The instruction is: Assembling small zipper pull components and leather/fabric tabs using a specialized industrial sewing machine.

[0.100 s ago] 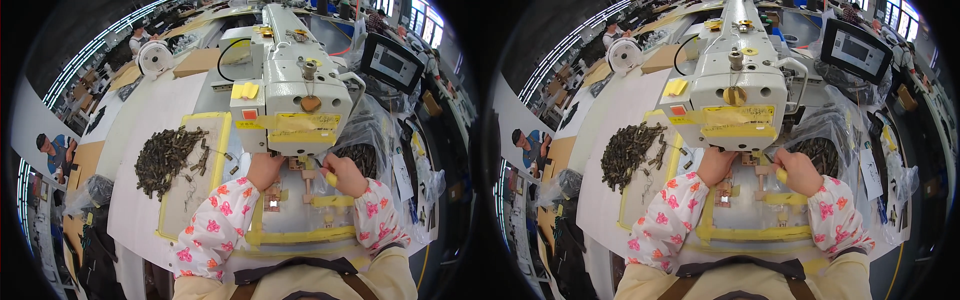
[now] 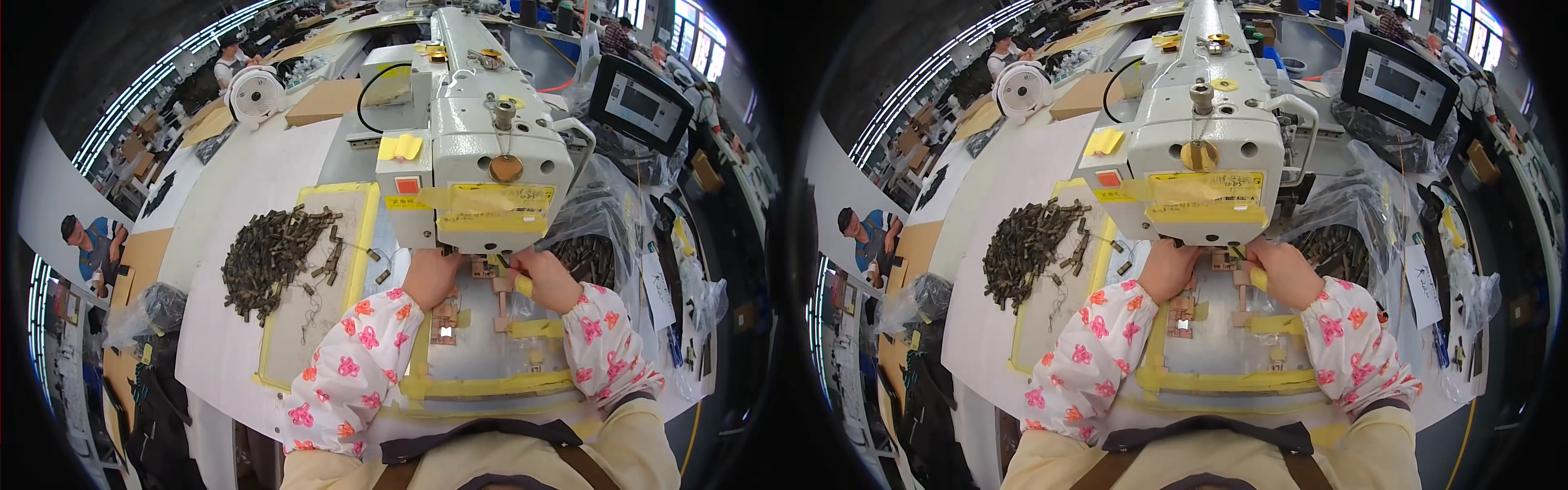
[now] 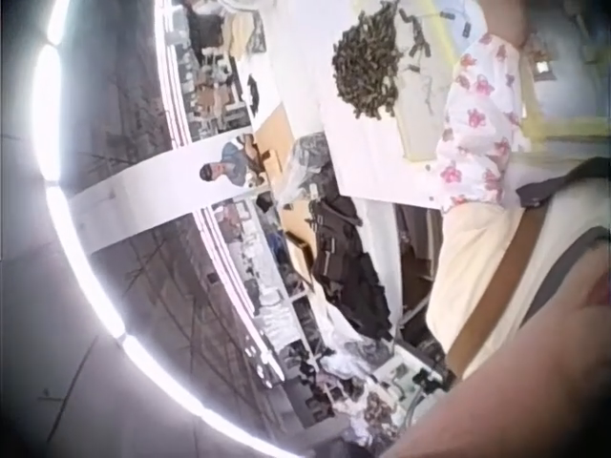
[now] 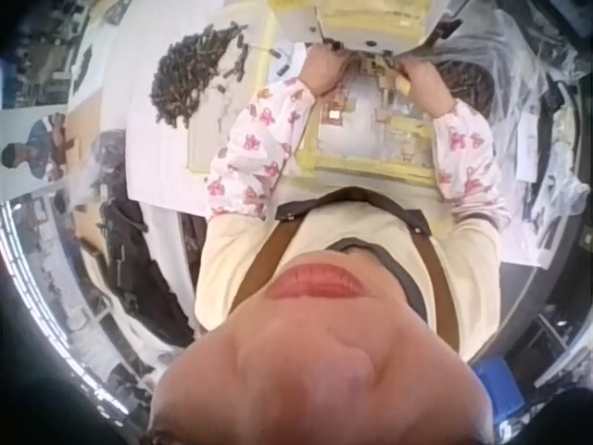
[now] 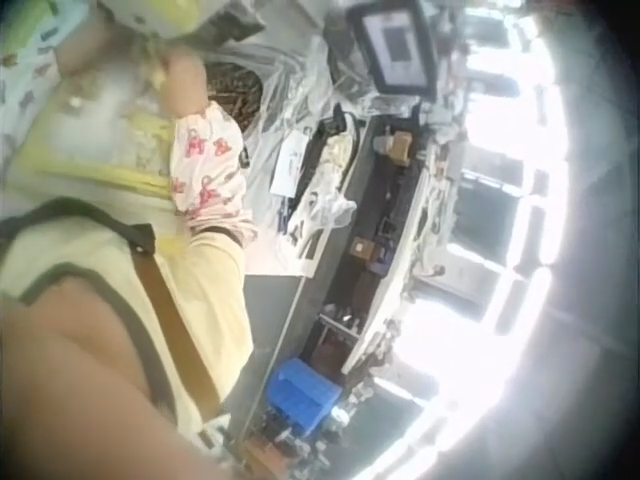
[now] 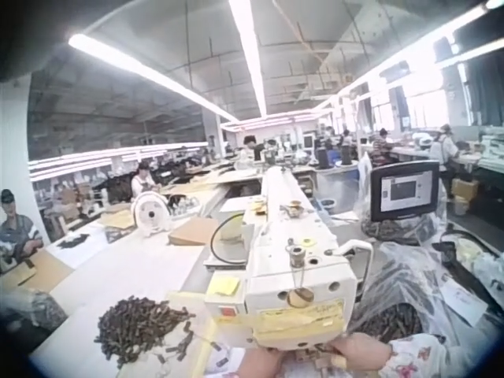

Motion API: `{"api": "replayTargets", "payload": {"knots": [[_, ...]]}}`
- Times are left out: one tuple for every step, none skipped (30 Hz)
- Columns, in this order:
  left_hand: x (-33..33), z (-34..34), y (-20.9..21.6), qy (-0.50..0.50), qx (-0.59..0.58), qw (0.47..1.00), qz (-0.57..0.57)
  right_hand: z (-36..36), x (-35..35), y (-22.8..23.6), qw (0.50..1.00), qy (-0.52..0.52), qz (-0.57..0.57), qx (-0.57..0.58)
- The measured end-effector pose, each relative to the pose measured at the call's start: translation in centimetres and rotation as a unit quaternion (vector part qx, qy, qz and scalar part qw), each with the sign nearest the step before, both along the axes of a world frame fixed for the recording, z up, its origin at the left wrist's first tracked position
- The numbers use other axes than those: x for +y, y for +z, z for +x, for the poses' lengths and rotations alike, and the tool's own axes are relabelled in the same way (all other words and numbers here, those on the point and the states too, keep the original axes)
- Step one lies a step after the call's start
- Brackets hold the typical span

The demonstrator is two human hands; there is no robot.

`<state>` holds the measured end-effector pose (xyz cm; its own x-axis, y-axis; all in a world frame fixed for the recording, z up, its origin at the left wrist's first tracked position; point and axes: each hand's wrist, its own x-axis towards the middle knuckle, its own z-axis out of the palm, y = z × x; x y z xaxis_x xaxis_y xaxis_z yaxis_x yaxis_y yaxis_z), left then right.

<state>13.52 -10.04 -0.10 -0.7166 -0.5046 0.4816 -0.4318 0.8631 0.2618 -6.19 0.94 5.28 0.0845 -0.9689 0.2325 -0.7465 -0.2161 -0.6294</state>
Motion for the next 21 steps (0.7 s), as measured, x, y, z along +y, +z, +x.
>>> {"api": "replayTargets", "payload": {"knots": [[0.0,-0.2,-0.2,0.004,-0.032,0.999,0.033,-0.1,-0.4,-0.6,1.000,0.010,0.009,0.003],[0.0,-0.2,-0.5,0.003,-0.032,0.999,0.039,-0.1,-0.6,-0.9,1.000,0.021,0.019,0.006],[-0.2,-0.3,-0.9,0.012,-0.017,1.000,0.012,-0.3,-0.9,-1.2,0.999,0.018,0.028,0.006],[-0.5,-0.5,-1.4,0.019,-0.001,1.000,-0.012,-0.6,-1.4,-1.6,0.999,0.037,-0.021,0.005],[-1.2,-0.5,-2.1,0.012,0.065,0.997,-0.044,-0.6,-1.5,-2.1,0.997,0.056,-0.060,0.002],[-1.8,-0.3,-2.4,0.001,0.038,0.999,-0.027,-0.7,-1.7,-2.2,0.995,0.063,-0.083,-0.002],[-2.2,-0.3,-2.6,-0.018,0.013,1.000,-0.006,-1.4,-1.6,-2.6,0.995,0.052,-0.083,-0.008],[-2.2,0.1,-2.4,-0.013,-0.003,0.999,-0.033,-1.1,-1.8,-2.5,0.993,0.044,-0.098,-0.051],[-2.2,0.0,-2.1,-0.001,0.041,0.997,-0.062,-1.2,-1.9,-2.7,0.991,0.045,-0.114,-0.061],[-2.0,0.0,-1.0,-0.009,0.040,0.996,-0.080,-1.2,-2.0,-2.8,0.991,0.042,-0.105,-0.070],[-1.9,0.4,-0.8,0.010,0.017,0.997,-0.071,-1.0,-2.1,-2.8,0.992,0.050,-0.092,-0.073],[-1.8,0.2,-0.7,0.002,0.020,0.998,-0.058,-1.2,-2.2,-2.9,0.992,0.054,-0.082,-0.074],[-1.6,0.1,-0.5,0.001,0.027,0.999,-0.035,-1.5,-2.1,-3.1,0.994,0.046,-0.072,-0.073],[-1.4,-0.2,-0.3,0.000,0.033,0.999,-0.013,-1.8,-2.1,-3.4,0.995,0.041,-0.070,-0.055],[-1.0,-0.2,0.1,-0.001,0.007,1.000,0.011,-2.0,-2.0,-3.7,0.996,0.038,-0.069,-0.040],[-0.9,-0.3,0.2,-0.005,0.007,1.000,0.017,-2.2,-1.9,-3.9,0.997,0.033,-0.063,-0.041],[-0.6,-0.1,0.3,-0.006,-0.016,0.999,0.027,-2.1,-1.8,-3.7,0.997,0.029,-0.067,-0.034],[-0.4,0.2,0.4,-0.006,-0.039,0.999,0.036,-2.1,-1.8,-3.7,0.997,0.025,-0.071,-0.026],[-0.3,0.4,0.5,-0.006,-0.041,0.998,0.039,-2.1,-1.9,-3.8,0.997,0.026,-0.067,-0.028],[-0.2,0.4,0.4,-0.009,-0.034,0.999,0.035,-2.4,-1.9,-3.9,0.996,0.045,-0.074,-0.020],[-0.1,0.4,0.3,-0.013,-0.027,0.999,0.030,-2.7,-1.9,-4.0,0.995,0.064,-0.080,-0.012]]}}
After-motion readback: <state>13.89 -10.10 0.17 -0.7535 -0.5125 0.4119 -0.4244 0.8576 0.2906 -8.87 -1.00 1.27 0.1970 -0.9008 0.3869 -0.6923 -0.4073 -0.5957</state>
